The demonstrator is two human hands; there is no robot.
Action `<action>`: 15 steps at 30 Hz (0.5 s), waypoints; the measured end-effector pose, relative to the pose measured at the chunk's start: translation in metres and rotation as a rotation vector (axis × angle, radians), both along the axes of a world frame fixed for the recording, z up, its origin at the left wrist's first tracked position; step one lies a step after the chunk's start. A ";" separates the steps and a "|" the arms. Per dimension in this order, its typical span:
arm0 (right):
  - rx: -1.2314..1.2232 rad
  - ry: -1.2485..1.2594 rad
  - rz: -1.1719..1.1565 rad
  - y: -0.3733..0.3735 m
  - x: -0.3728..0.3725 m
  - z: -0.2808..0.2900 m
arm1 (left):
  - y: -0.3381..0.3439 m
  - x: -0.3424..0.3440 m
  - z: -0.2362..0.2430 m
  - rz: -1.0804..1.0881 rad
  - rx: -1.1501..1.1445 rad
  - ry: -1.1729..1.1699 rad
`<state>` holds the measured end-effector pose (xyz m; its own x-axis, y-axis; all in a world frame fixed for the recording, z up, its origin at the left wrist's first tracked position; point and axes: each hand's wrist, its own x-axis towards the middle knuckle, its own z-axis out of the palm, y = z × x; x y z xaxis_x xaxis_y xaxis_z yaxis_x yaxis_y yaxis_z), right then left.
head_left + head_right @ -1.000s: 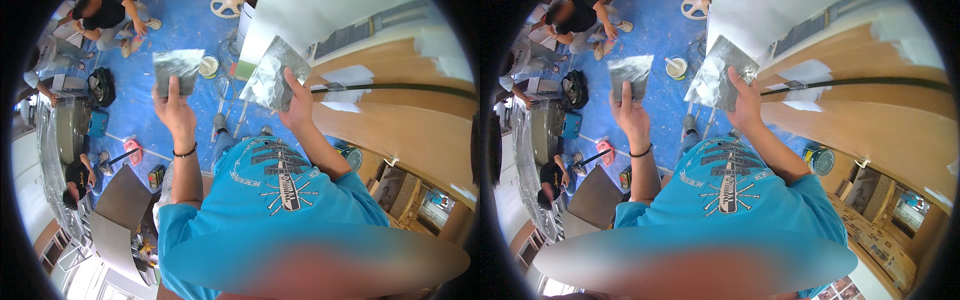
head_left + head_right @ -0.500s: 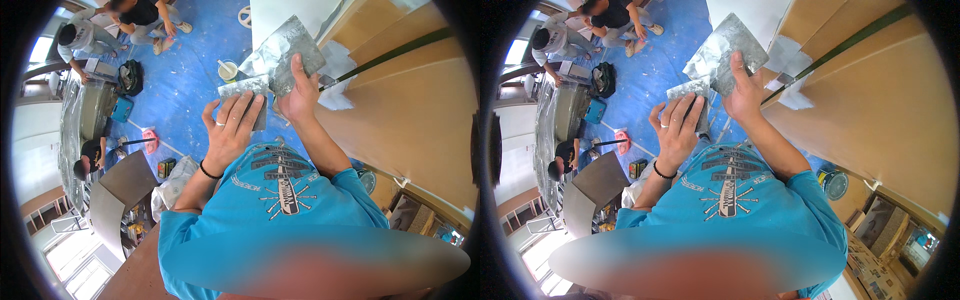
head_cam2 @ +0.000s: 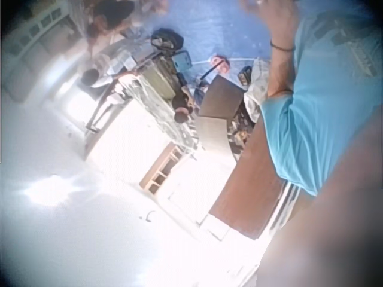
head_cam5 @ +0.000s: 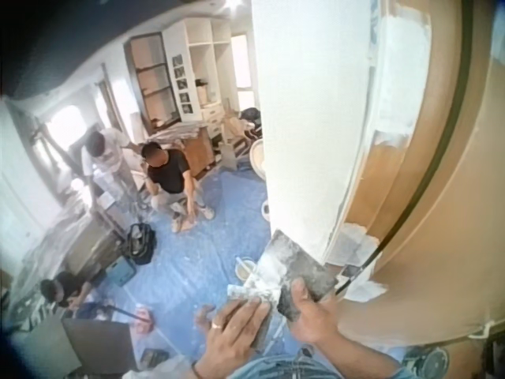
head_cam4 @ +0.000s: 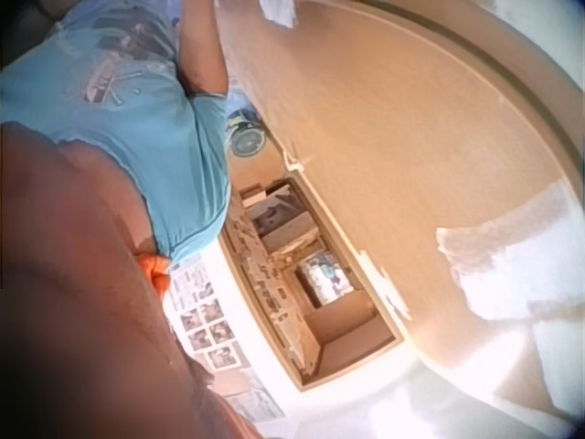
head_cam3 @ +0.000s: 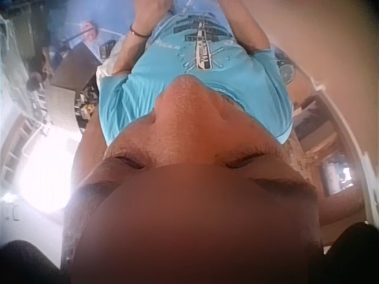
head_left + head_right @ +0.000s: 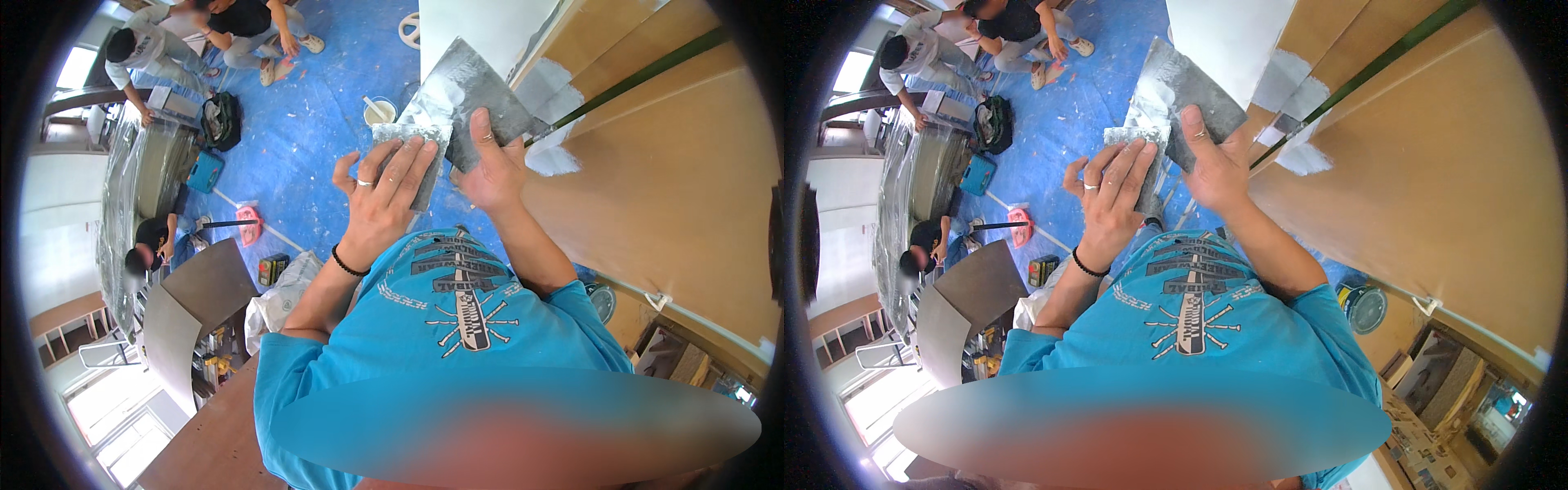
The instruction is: The person applies white joint compound to a wall using a taping knife and a hawk. They repeatedly scoop compound from the hawk and spread it onto the wall surface, smoothing it with the knife. Other people are visible in the background, but the camera wearer focuses on the wall application.
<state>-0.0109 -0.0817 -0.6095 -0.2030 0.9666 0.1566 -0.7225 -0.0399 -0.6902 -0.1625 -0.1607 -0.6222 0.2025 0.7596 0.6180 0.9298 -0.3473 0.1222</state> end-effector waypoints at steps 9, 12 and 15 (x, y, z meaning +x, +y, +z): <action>-0.032 0.025 0.034 0.001 -0.006 -0.010 | 0.026 0.007 0.000 0.042 0.203 0.009; -0.013 0.023 0.009 0.004 -0.005 -0.008 | 0.032 0.006 0.000 0.011 0.214 0.003; 0.012 0.033 0.007 0.007 -0.003 -0.006 | 0.038 0.007 0.001 0.015 0.227 0.003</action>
